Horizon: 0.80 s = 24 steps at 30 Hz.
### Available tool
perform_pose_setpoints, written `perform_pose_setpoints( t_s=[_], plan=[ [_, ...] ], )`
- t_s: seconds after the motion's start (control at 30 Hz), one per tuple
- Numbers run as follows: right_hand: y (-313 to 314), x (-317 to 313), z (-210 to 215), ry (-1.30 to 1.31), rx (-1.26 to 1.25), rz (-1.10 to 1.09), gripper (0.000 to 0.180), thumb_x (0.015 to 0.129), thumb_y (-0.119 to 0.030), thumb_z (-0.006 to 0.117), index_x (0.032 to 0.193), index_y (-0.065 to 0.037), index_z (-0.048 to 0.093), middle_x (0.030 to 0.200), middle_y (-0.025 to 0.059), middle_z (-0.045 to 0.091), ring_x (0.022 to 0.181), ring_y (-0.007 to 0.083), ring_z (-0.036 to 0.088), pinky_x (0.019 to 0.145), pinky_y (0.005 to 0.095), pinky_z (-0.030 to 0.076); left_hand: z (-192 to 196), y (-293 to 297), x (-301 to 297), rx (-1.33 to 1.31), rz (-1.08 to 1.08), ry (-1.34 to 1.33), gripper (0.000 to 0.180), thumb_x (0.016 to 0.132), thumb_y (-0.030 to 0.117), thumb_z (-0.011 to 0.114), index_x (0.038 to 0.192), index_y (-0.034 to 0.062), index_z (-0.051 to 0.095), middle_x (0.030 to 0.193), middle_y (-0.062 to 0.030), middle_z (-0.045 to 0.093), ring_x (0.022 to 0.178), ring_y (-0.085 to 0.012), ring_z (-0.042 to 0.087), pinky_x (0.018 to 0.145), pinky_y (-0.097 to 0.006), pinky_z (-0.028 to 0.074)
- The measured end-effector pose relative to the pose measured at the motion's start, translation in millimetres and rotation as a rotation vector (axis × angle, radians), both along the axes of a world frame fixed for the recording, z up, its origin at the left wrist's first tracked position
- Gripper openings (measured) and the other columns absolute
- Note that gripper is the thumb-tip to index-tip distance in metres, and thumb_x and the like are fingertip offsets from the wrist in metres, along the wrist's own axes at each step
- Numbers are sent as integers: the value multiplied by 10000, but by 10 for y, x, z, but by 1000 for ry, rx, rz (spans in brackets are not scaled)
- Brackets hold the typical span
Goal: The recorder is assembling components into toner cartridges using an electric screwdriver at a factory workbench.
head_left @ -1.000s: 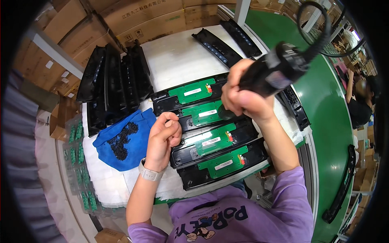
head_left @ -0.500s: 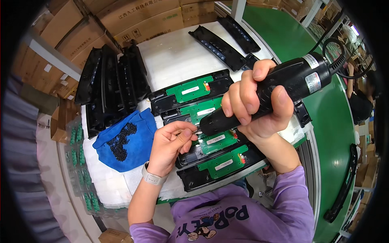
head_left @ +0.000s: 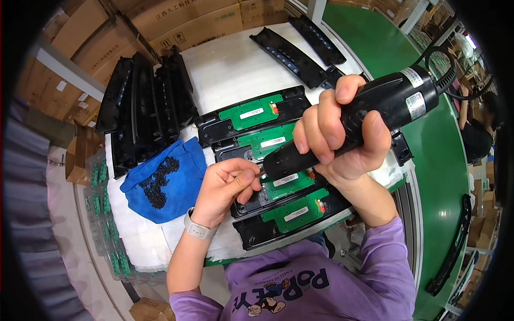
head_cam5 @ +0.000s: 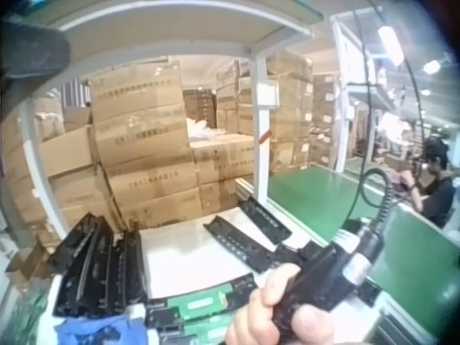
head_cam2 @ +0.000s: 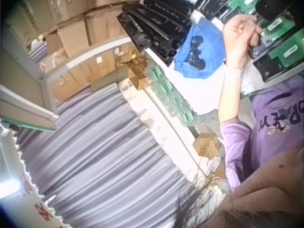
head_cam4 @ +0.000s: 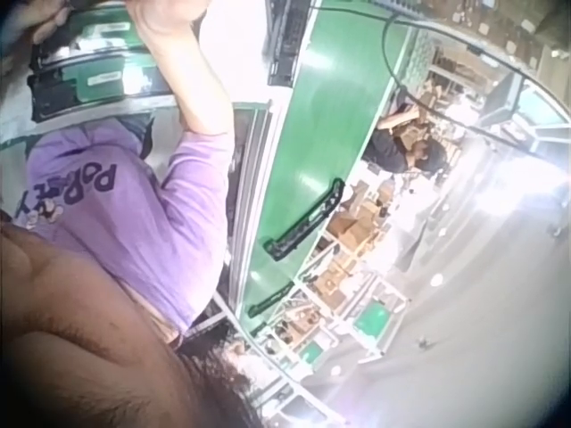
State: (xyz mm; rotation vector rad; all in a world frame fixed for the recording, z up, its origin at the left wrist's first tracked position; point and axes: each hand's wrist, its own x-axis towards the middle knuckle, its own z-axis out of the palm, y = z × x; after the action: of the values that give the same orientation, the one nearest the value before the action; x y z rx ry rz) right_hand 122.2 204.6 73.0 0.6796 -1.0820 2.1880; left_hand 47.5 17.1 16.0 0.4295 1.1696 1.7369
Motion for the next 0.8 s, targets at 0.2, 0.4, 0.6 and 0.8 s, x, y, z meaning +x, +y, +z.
perform_pose_setpoints(
  t_s=[0.2, 0.4, 0.6, 0.8],
  plan=[
    [-21, 9, 68, -126, -183, -1, 277, 865, -302, 479, 983, -61, 411, 551, 27, 422, 375, 113, 370, 446, 306, 386, 20, -1, 53, 0, -7, -9, 181, 882, 125, 560, 965, -33, 587, 746, -103, 626, 541, -110, 534, 505, -208, 418],
    [96, -51, 17, -425, 190, -58, 298, 800, -237, 574, 939, -16, 430, 535, 36, 425, 367, 109, 384, 393, 278, 364, -2, 81, 13, -54, 137, 9, 275, 950, 195, 413, 1049, -43, 509, 991, -168, 602, 824, -168, 601, 692, -230, 457],
    [-29, -110, -51, -481, 280, -90, 246, 765, -107, 597, 901, 15, 432, 540, 51, 459, 385, 109, 417, 387, 242, 360, -30, 89, 18, -7, 237, 21, 184, 947, 79, 334, 1039, -20, 459, 1115, -208, 544, 1055, -266, 563, 890, -316, 453],
    [-88, -146, -116, -479, 276, -89, 212, 762, -64, 599, 884, 7, 441, 551, 45, 470, 397, 105, 431, 393, 232, 361, -33, 104, 26, -41, 280, 34, 162, 964, 132, 359, 1007, 0, 443, 1000, -194, 594, 882, -251, 634, 748, -278, 509]
  ],
)
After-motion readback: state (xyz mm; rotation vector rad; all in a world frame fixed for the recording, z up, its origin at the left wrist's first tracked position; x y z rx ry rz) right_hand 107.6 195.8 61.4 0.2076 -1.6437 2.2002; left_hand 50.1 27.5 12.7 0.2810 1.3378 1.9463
